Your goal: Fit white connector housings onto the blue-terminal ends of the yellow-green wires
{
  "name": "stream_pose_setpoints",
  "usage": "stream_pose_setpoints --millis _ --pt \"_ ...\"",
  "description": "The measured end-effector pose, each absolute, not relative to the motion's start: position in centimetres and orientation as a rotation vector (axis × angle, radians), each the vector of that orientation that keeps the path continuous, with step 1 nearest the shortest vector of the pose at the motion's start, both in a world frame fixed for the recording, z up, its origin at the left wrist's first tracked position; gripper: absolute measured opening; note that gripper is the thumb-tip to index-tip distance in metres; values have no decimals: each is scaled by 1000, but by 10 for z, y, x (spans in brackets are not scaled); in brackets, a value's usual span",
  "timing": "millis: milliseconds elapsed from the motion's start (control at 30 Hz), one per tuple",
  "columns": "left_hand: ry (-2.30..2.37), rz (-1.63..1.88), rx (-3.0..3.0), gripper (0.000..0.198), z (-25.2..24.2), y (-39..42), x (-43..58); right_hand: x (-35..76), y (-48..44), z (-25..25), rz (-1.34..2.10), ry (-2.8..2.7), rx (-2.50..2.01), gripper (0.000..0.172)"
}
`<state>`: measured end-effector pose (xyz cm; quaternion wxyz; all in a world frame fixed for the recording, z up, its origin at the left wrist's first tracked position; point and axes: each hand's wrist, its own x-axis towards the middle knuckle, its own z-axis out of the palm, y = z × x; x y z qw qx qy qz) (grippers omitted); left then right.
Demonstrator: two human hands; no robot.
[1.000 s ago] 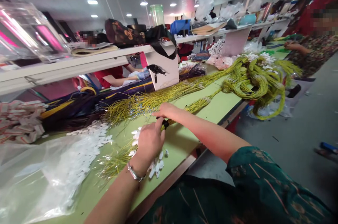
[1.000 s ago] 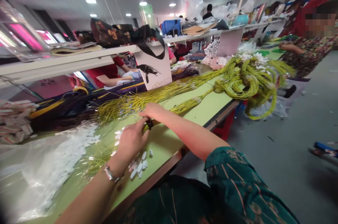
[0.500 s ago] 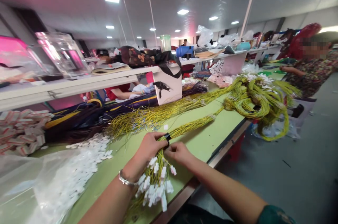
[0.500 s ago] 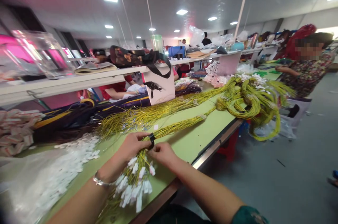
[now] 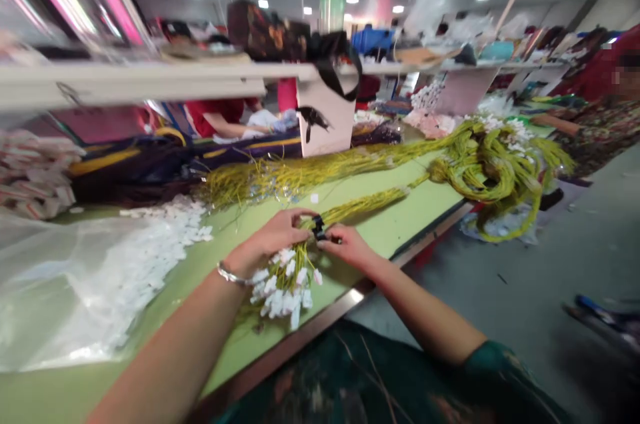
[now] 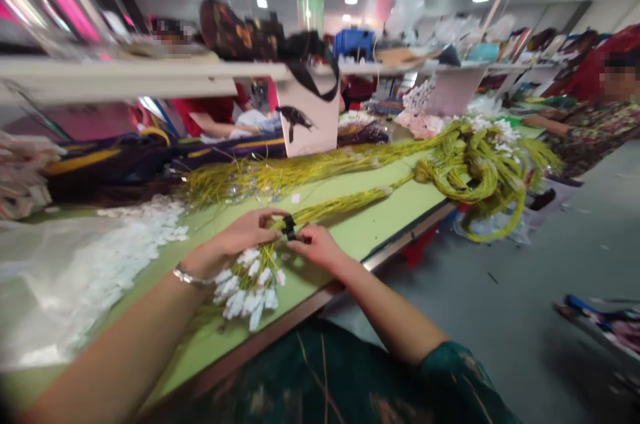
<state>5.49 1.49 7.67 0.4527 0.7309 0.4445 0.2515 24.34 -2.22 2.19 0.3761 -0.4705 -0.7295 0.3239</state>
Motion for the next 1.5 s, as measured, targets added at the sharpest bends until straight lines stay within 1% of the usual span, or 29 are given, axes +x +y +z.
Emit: stream_pose_setpoints --millis 67,133,200,267,367,500,567,700,800,833,867,900,967,1000,1033,1067,1100,1200,1267,1367,1500 --pt "1105 595 1850 49 69 15 53 247 -32 27 782 -1969 -1199 33" --pt "1158 631 1925 42 64 14 52 249 -41 37 786 -2028 -1185 35" --pt "1217 707 2039 34 63 9 54 249 -47 52 870 -2023 -1137 35" --pt "1278 746 2157 31 65 3 58 246 -47 70 1016 -1940 -1074 33" --pt "1518 707 2276 33 67 -8 65 236 -28 95 1192 -1755 -1036 30" --pt "1801 688 2386 30 61 -18 74 217 24 108 1284 -1683 -1164 38" --pt "1811 678 2457 30 58 -20 77 210 49 106 1197 -1741 -1353 40" --pt "1596 623 2552 43 59 -18 77 206 69 96 921 -2096 -1663 45" --pt "1499 617 2405 39 60 -11 72 218 49 88 508 -2050 -1569 42" --pt "1492 634 2337 37 60 -8 70 224 37 84 402 -1954 -1504 42" --pt "1486 651 2271 36 60 -4 68 230 25 78 384 -1888 -1459 44" --pt "1479 664 2209 36 61 -1 67 236 13 71 449 -1861 -1433 48" --pt "1434 670 2089 35 65 7 66 246 -5 54 698 -1908 -1440 51" --pt "1399 672 2019 36 67 10 66 249 -9 45 805 -1963 -1437 49" --pt "1355 673 1938 37 70 13 66 250 -10 36 838 -1940 -1412 43" --pt "1306 671 1847 38 73 15 67 250 -8 29 875 -1903 -1312 38" --pt "1254 660 1747 39 77 16 67 249 -4 24 961 -1866 -1182 38" --pt "1105 560 1449 44 84 17 68 244 11 18 1364 -1698 -811 52" --pt "1031 498 1327 45 84 17 68 242 15 18 1574 -1571 -724 52" --pt "984 485 1315 44 79 17 66 244 12 20 1731 -1476 -776 40" --pt "1028 522 1577 37 70 22 63 244 4 22 1828 -1307 -1001 16"
